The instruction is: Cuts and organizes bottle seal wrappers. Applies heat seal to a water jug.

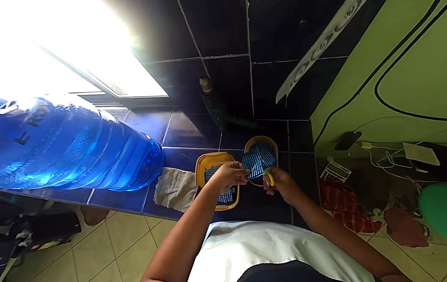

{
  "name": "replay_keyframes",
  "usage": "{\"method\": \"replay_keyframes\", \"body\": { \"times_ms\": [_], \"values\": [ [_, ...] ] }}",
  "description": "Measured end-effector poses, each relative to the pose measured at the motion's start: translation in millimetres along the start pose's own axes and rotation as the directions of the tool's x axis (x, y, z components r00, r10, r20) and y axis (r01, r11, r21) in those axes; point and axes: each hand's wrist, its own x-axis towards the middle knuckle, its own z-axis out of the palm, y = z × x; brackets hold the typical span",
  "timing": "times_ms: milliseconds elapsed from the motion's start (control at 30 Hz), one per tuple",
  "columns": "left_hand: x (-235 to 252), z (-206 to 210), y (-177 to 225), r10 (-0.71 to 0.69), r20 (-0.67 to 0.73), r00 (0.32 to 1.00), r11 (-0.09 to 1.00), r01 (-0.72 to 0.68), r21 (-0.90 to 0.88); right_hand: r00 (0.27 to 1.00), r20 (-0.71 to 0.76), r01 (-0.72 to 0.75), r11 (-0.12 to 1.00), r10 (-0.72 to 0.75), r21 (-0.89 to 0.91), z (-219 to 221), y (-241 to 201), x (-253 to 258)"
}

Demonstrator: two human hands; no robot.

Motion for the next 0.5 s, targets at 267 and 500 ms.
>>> {"method": "replay_keyframes", "body": {
  "times_ms": [267, 500],
  "values": [
    [8.2, 4.0, -0.1, -0.016, -0.035, 0.999, 1.0, 0.016, 0.017, 0.998, -0.056, -0.036, 0.998, 0.033, -0.044, -3.3, 6.8, 12.6],
    [-14.9, -29.3, 2.2, 0.05, -0.151, 0.987, 0.982, -0.021, 0.19, 0.985, -0.115, -0.139, 0.985, 0.127, -0.105, -6.7, 3.7, 12.8]
  ]
}}
